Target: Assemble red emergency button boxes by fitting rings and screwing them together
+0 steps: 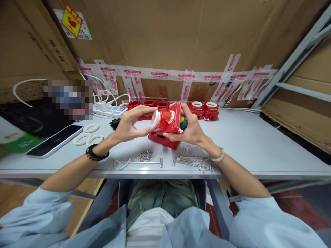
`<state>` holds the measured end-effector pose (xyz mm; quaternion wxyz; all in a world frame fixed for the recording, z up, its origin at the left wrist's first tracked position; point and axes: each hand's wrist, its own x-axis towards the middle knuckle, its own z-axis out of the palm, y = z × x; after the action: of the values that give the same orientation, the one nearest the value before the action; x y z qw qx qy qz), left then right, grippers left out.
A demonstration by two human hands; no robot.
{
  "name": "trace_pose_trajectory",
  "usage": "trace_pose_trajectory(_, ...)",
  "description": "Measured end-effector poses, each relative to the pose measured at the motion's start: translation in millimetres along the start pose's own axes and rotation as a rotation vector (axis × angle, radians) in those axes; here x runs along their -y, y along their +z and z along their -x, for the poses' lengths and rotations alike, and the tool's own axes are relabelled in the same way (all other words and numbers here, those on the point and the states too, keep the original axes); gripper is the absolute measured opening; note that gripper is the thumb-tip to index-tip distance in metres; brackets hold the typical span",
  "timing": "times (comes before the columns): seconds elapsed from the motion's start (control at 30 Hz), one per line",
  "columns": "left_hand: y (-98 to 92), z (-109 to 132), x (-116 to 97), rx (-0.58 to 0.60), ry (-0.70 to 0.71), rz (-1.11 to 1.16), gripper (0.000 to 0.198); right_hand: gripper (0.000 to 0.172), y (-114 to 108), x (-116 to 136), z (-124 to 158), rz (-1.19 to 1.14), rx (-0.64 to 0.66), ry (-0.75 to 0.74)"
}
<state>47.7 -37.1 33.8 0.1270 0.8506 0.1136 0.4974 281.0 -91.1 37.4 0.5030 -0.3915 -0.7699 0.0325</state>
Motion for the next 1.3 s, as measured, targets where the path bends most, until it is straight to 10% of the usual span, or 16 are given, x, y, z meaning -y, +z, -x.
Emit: trace_pose_trajectory(1.3, -3.0, 0.9, -2.3, 0.079, -0.062, 0.059, 0.048, 0.081, 5.5, -9.0, 0.3, -0.072, -0.013, -0.152)
